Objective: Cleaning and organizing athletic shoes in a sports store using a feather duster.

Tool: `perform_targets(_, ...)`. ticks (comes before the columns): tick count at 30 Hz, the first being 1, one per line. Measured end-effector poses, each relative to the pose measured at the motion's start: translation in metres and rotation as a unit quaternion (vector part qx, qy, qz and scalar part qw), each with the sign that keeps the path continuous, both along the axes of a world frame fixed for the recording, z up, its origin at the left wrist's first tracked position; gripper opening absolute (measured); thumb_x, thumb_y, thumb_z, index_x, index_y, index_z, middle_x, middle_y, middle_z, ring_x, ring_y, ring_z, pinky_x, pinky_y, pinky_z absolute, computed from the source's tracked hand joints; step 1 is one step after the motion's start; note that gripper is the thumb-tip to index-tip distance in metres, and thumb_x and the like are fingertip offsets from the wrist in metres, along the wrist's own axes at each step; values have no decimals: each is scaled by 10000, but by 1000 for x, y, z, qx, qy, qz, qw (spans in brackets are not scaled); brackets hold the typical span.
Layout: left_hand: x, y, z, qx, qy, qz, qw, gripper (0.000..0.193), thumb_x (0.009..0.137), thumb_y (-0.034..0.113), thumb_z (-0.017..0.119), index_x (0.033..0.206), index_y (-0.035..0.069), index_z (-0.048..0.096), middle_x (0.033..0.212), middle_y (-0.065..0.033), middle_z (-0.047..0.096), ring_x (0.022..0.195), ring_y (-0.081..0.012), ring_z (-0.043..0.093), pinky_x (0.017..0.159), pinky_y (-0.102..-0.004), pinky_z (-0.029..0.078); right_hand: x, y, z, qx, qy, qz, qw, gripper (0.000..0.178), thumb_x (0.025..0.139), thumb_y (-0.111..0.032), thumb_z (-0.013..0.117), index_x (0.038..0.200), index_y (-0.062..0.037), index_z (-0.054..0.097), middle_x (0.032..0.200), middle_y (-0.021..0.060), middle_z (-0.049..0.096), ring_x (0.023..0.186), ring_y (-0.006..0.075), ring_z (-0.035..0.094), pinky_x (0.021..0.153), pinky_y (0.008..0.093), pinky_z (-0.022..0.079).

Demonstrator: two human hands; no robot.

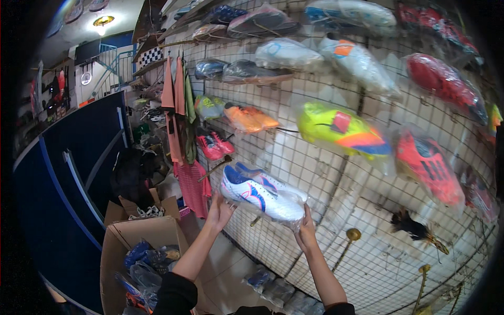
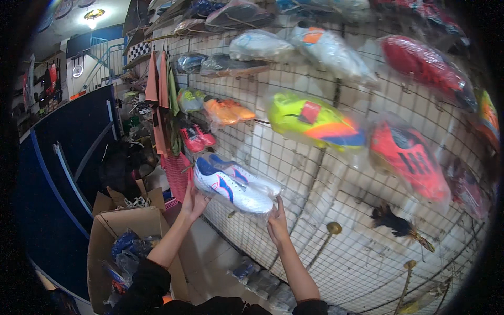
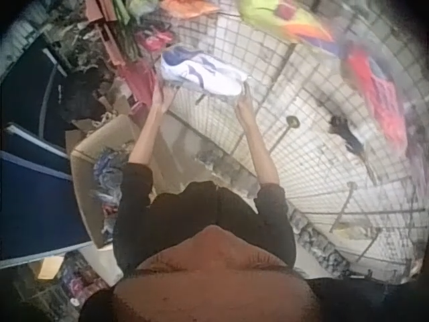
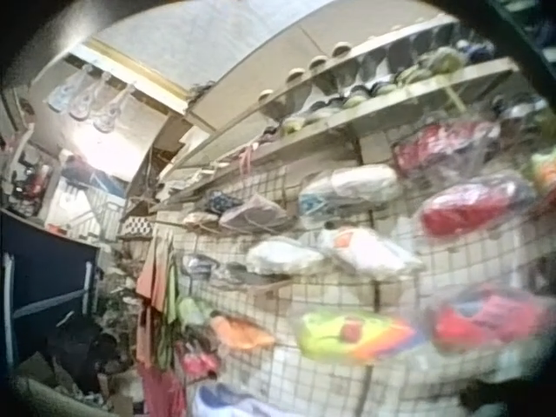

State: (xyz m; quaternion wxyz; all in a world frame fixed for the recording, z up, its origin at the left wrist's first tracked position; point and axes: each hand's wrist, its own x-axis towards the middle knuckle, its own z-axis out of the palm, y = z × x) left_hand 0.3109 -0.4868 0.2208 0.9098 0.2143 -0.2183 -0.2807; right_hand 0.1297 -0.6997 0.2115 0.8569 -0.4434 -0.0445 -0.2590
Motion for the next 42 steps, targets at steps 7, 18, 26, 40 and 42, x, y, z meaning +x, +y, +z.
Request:
perform_targets(7,109,-6,22,93,-131,106,981,535,891,379,480,1288,39,367,1270,-60,452,1142,-203,441,999,-343,309,96,-9,16,-22,-28,5,999,819,754,36,580,1392,-40,73,1350,137,337,1211,250,400,976,400,378)
perform_targets(18,230,-53,12,103,-142,60,983,641,880,503,304,1339,55,292,1339,-63,393,1212,-210,378,1021,-349,255,197,-42,31,-92,-30,64,993,1046,630,178,590,1409,-99,-50,1444,212,57,1328,287,178,924,318,401)
perform_targets(26,281,-81,-32,113,-144,30,983,642,878,517,272,1327,61,327,1321,-59,415,1193,-203,395,1006,-324,265,241,-79,10,-153,20,43,987,1111,589,155,665,1414,-126,-25,1395,181,178,1309,288,195,943,387,375)
perform_targets(40,280,-86,-67,176,-109,15,978,657,870,570,269,1339,111,311,1306,-54,433,1169,-219,426,962,-340,312,230,-78,-20,-276,114,78,951,1126,684,57,693,1374,-152,-173,1444,195,69,1253,304,299,902,376,436)
perform_targets(42,271,-81,-57,194,-96,11,976,671,870,581,273,1347,110,296,1314,-75,424,1183,-241,421,981,-357,304,228,-75,-20,-267,135,86,950,1105,695,40,690,1378,-146,-159,1444,192,69,1245,304,311,902,384,439)
